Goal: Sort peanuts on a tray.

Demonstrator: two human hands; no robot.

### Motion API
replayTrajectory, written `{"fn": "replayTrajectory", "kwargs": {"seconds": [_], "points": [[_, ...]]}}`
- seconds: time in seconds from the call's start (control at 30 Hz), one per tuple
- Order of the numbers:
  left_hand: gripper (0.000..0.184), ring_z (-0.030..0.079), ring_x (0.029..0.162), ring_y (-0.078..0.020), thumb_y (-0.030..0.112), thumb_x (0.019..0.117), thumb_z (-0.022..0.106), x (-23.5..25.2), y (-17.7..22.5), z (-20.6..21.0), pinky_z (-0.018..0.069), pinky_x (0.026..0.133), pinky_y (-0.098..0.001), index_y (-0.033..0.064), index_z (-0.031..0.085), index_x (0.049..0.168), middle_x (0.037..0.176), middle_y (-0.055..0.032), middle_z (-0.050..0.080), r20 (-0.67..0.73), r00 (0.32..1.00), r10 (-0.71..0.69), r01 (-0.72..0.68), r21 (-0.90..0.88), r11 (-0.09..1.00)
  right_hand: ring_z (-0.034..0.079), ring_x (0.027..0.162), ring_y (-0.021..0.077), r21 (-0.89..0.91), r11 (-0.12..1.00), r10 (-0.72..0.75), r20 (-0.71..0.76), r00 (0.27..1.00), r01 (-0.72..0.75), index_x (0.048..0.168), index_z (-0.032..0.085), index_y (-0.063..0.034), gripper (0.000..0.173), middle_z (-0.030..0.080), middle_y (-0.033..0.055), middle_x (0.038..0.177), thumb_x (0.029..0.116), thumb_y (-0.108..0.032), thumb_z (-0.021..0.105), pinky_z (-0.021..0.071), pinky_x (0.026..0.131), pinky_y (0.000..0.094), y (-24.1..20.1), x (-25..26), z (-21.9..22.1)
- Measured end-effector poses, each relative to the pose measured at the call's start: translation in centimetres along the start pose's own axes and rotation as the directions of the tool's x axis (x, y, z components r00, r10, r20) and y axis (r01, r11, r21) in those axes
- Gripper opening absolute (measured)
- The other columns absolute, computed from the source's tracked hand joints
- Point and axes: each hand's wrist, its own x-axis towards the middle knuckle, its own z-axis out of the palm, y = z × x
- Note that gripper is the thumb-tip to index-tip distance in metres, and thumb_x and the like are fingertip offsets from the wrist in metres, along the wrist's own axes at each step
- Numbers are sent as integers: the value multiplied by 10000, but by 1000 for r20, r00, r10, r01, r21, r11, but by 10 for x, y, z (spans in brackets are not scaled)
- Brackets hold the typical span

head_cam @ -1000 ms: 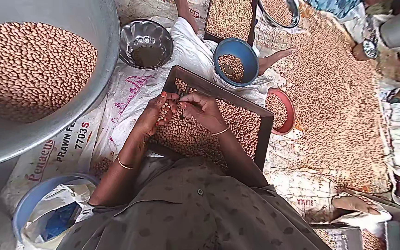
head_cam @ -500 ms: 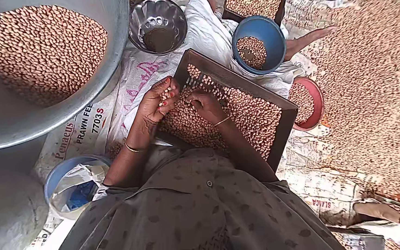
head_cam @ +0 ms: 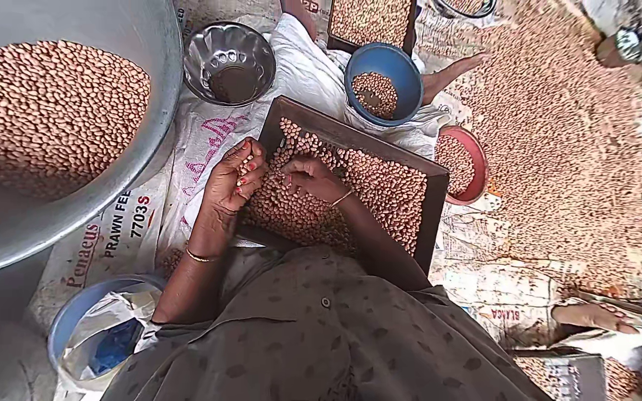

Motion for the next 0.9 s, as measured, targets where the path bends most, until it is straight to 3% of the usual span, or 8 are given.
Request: {"fn": "replayTrajectory", "kwargs": {"seconds": [0.1,0.17,0.33,0.5,0.6,0.67,0.77,0.9], "points": [[267,457,491,17,203,1096,380,1,-1,0,374,406,-99,140,596,953,801,45,563,-4,1000,-4,4,-2,1000,697,792,149,-61,998,-55,-405,913,33,1190,662,43,232,709,137,1022,1031,-34,511,599,693,307,6,1,-39],[268,438,482,16,214,1101,374,-4,-5,-1,355,399,-98,130,589,963,783,40,540,-14,1000,12,-12,2,1000,723,954,199,-239,971,-109,-489,865,-13,1215,672,24,256,722,152,1110,1037,-45,503,603,858,367,7,7,-55],[272,402,458,16,236,1108,364,-7,-5,10,328,391,-95,142,567,954,747,50,497,-50,999,18,-16,56,998,558,1356,333,-680,733,-211,-227,951,1,1460,558,-39,485,612,159,1434,979,3,512,409,1158,502,1,46,-41],[270,392,463,10,262,1113,357,-13,-7,-1,319,391,-104,147,561,979,757,48,490,-2,1000,25,-25,75,997,400,1453,361,-754,654,-146,-46,988,62,1490,530,-73,626,467,119,1577,882,47,615,308,1160,556,-10,57,-16],[255,446,475,20,232,1092,407,-5,-3,-2,366,403,-99,147,616,974,777,54,565,2,1000,2,-2,37,999,622,1254,246,-365,878,-299,89,950,310,1204,714,42,375,680,179,1305,897,118,513,452,1107,376,-4,28,-30],[270,417,477,21,264,1109,377,-7,-5,-4,341,406,-96,150,589,987,770,54,519,16,1000,9,-10,43,999,716,998,174,-135,952,-288,-81,954,275,1196,685,70,272,707,186,1189,983,58,516,583,915,309,3,7,-48],[260,452,487,15,220,1093,401,0,-4,-5,367,409,-101,135,612,966,767,51,551,10,1000,2,-3,16,1000,724,896,185,-196,973,-187,-359,914,122,1199,666,41,247,702,170,1144,1003,-6,522,615,835,345,15,-12,-83],[256,461,493,22,215,1092,406,4,-1,-2,378,418,-97,141,618,971,781,59,567,14,1000,-10,10,38,999,735,946,291,-522,844,-103,-386,917,-125,1146,733,-16,227,745,166,1076,1019,-101,565,578,899,483,27,-16,-84]]}}
